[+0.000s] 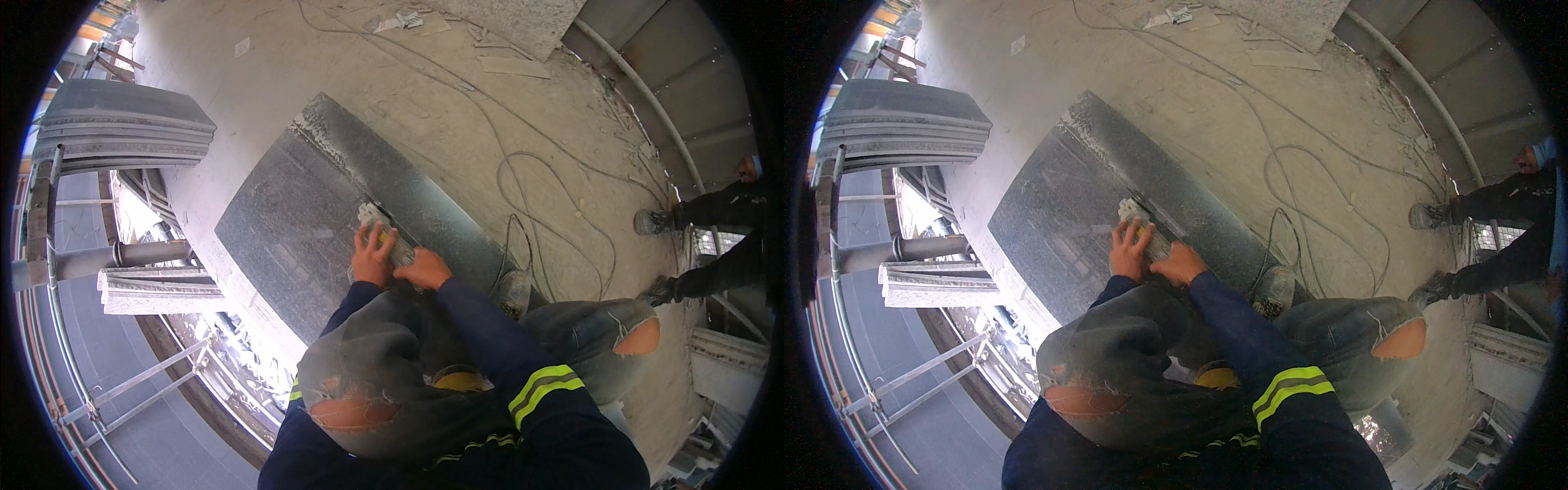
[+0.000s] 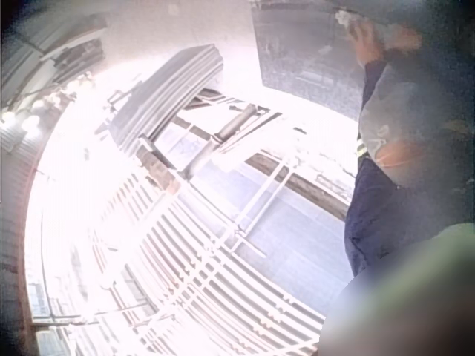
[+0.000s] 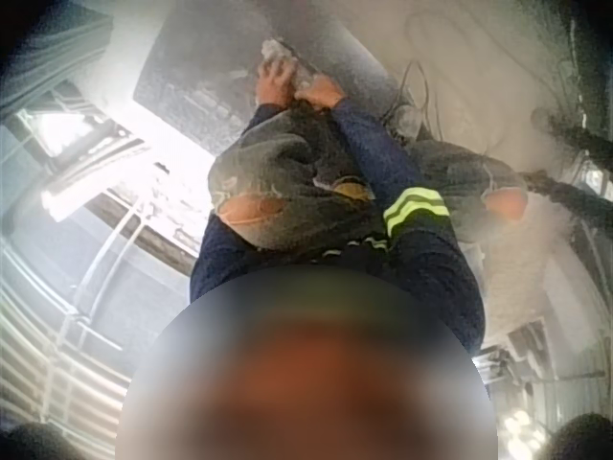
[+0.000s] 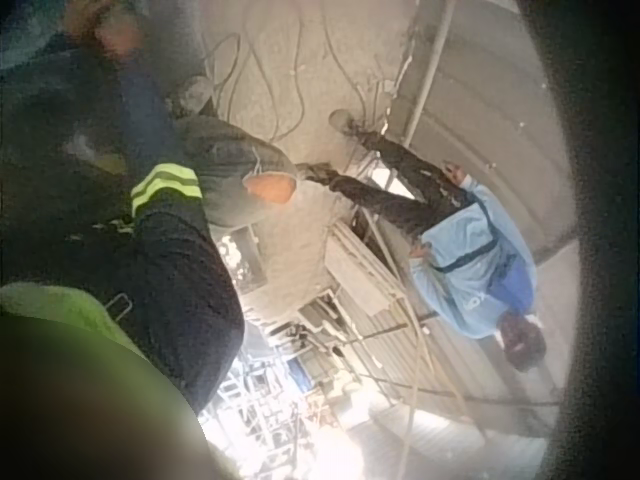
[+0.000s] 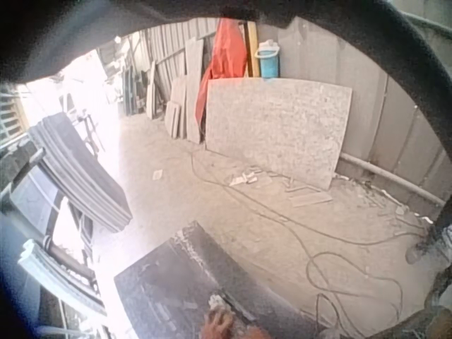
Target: The person kneels on the floor and uses an angle grinder to grind the surface of a large dark tile. The person holds the tool with both hands and moves it back and forth across the tile surface, generating dust.
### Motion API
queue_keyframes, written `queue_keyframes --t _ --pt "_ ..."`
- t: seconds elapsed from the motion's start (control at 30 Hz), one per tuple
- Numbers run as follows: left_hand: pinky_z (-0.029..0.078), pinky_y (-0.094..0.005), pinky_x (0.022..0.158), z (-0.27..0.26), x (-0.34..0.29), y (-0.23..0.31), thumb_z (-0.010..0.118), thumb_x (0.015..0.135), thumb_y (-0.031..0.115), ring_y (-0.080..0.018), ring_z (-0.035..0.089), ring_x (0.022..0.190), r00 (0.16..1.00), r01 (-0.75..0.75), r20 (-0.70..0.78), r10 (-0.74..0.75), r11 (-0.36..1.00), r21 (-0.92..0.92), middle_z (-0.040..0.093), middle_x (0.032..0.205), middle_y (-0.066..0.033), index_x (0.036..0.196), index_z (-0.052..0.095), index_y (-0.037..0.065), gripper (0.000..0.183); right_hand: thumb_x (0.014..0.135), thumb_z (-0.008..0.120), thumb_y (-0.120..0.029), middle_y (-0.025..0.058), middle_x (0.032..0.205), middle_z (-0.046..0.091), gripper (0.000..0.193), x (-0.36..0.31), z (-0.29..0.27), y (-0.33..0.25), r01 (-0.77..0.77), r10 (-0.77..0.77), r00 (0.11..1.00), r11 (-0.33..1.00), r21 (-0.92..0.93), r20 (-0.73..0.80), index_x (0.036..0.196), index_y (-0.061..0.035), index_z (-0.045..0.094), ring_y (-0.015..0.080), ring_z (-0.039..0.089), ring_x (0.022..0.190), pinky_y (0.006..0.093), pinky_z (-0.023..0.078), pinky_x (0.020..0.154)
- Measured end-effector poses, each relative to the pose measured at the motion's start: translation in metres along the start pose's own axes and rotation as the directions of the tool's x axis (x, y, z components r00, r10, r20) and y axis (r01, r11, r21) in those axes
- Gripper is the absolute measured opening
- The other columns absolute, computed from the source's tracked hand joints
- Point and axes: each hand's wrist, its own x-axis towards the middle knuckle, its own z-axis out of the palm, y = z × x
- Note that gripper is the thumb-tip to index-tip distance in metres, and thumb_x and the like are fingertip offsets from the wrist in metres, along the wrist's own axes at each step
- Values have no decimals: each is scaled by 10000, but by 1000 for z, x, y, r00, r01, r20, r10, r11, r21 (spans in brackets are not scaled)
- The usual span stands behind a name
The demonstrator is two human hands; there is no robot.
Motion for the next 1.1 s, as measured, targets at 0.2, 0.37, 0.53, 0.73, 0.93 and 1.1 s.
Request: queue_keyframes --t 0.2,0.37,0.53,0.73,0.93,1.1 --pt "605 -516 987 2 -11 8 821 734 136 -465 520 1383 1000 -27 -10 27 999 40 592 1527 -55 1407 681 309 709 732 862 -480 307 1245 727 822 -14 3 12 20 -22 998 999 -34 -60 1290 92 666 425 724 1164 452 566 1000" --pt "599 -516 988 -1 -10 11 782 770 99 -481 518 1377 999 -30 -15 30 1000 4 596 1516 -75 1383 690 292 648 738 853 -485 297 1226 736 802 -13 3 15 18 -20 999 999 -32 -49 1269 90 679 426 726 1146 457 562 998" --pt "599 -513 996 -1 -3 7 770 763 54 -472 519 1374 1000 -9 -30 8 1000 -28 603 1494 -65 1385 685 289 670 744 846 -483 287 1229 740 781 -1 4 10 17 -17 1000 1000 -12 -11 1263 79 689 415 728 1147 457 560 1002" --pt "610 -498 986 1 4 1 771 762 52 -458 518 1382 1000 6 -9 -6 1000 10 604 1492 -48 1381 686 294 670 745 853 -464 285 1253 737 781 4 -1 1 -10 10 1000 1000 8 -11 1283 77 681 409 725 1171 456 558 1020" --pt "591 -510 1033 -1 -6 9 836 703 70 -438 512 1394 1000 -7 2 7 1000 -5 592 1519 -53 1398 677 299 749 751 861 -461 294 1284 725 798 -6 1 10 -20 20 1000 1000 -21 -5 1307 79 672 402 712 1211 448 551 1038" --pt "602 -536 995 1 -9 -10 791 761 113 -469 504 1394 997 -71 -4 71 996 53 583 1532 -69 1385 687 296 658 761 855 -473 280 1162 759 729 -8 19 11 61 -74 984 995 -79 -164 1221 75 713 403 751 1097 462 585 951"
